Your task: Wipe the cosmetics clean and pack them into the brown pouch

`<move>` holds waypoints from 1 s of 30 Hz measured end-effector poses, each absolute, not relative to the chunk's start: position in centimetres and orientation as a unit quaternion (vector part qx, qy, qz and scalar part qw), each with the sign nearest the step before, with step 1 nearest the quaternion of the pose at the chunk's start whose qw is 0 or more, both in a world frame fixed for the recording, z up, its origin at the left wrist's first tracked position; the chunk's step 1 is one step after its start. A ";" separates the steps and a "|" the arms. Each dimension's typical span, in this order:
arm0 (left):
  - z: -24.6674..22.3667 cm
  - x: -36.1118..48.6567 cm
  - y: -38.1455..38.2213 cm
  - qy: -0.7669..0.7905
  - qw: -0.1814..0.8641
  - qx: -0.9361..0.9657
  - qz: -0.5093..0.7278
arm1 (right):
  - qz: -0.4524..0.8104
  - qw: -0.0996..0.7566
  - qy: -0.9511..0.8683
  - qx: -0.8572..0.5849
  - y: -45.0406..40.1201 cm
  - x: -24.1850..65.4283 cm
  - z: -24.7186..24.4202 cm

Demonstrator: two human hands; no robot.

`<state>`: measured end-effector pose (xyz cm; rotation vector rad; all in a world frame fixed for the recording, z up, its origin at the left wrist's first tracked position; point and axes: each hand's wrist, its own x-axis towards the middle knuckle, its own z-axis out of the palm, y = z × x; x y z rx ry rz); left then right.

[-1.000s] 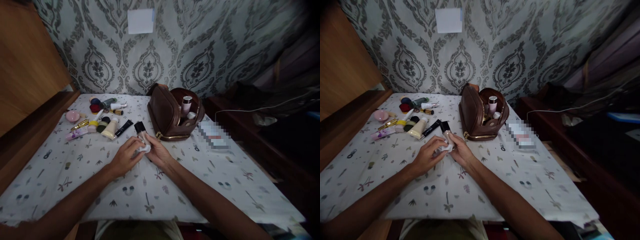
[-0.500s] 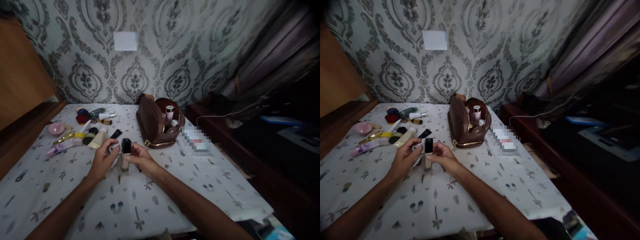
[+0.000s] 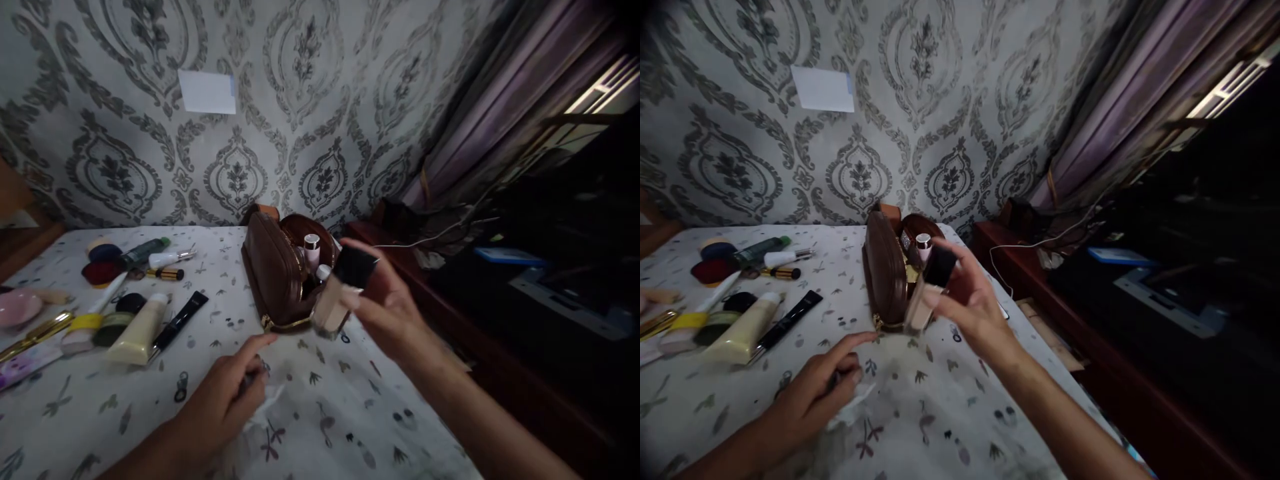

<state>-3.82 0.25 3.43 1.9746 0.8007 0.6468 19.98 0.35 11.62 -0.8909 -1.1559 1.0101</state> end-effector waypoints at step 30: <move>1.8 3.4 3.5 0.241 0.275 0.917 0.160 | 0.079 0.403 -0.714 -0.566 5.1 22.8 9.5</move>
